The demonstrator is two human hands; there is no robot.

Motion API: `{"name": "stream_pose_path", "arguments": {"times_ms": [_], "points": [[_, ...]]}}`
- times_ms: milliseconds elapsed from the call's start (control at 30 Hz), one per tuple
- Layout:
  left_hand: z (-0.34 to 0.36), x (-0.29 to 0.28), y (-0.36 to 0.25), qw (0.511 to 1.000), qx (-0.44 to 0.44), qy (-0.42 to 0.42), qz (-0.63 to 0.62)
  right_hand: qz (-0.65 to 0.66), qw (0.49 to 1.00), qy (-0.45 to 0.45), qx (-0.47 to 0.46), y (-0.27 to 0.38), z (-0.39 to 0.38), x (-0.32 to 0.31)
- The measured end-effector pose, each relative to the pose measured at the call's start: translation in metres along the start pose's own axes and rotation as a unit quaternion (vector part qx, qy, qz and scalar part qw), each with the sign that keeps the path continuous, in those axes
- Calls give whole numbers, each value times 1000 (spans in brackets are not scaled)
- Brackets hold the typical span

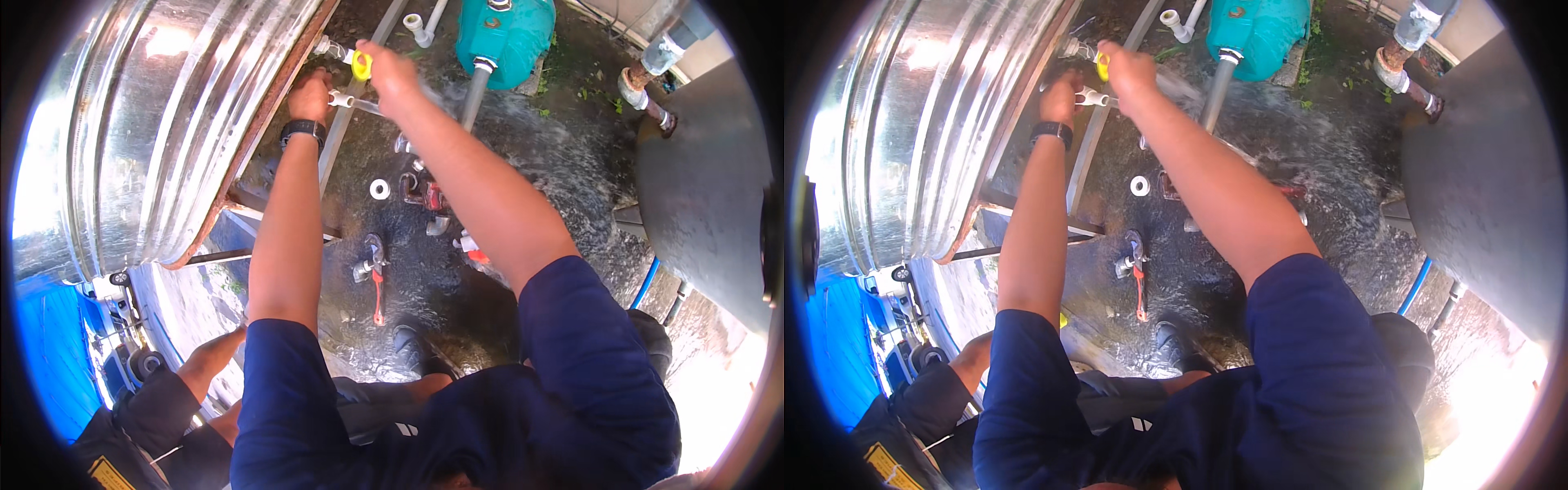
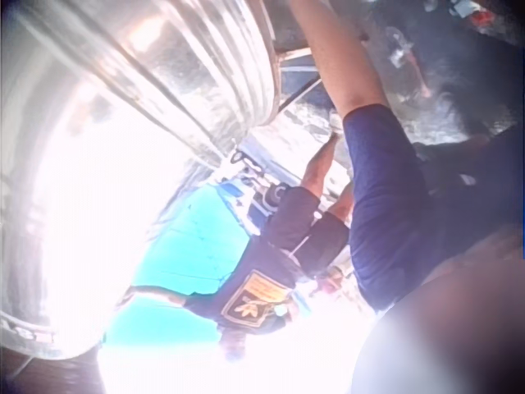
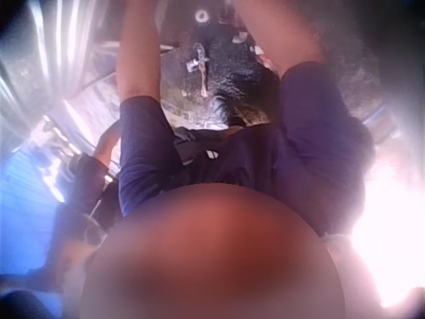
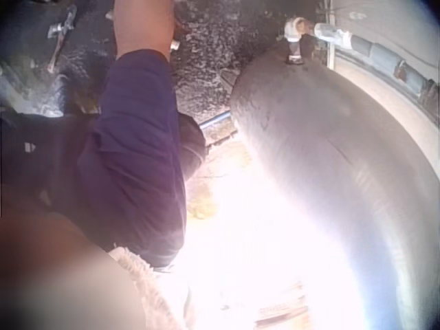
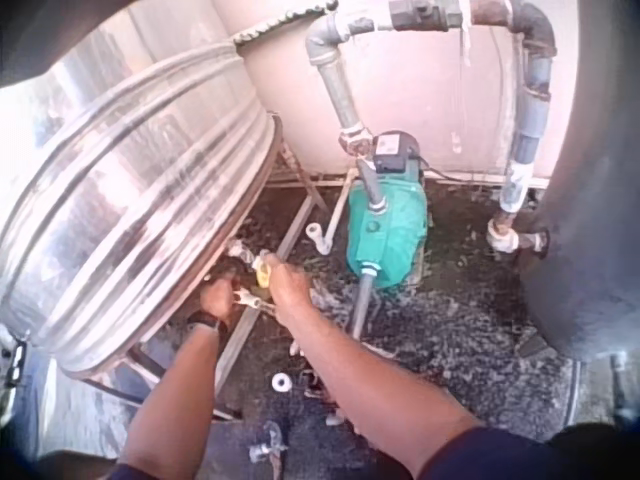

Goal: The person uses a pipe wrench to loosen and remove a pipe fitting from a water tank connection while water leaks onto the ground. They then apply sealant to the threads and reattach the fitting, tightening it with the wrench.

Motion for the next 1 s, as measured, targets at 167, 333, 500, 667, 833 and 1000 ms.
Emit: {"name": "stream_pose_path", "arguments": {"times_ms": [167, 333, 500, 667, 833, 1000], "points": [[15, 12, 8, 996, 42, 5, -83, 82, 993, 63, 52, 25, 45, 12], [42, 34, 4, 977, 197, 8, -84, 35, 983, 162, 75, 16, 129, 57], [73, 53, 2, 874, 456, -32, 165, -17, 950, 296, 101, -20, 175, 93], [79, 70, 7, 815, 515, 60, 258, -108, 933, 338, 67, -34, 174, 111], [70, 51, 9, 947, 306, 27, 98, -87, 909, 335, 234, -37, 149, 82], [46, 47, -5, 923, 348, -29, 161, 55, 907, 337, 247, -41, 104, 66]]}}
Point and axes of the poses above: each hand's wrist, its own z-axis towards the middle knuckle, its own x-axis out of the palm, y = z × x, the point moved 7 cm from there along z, towards the middle knuckle, and after that the axes turned 14 degrees about -y, right-handed, at the moved point
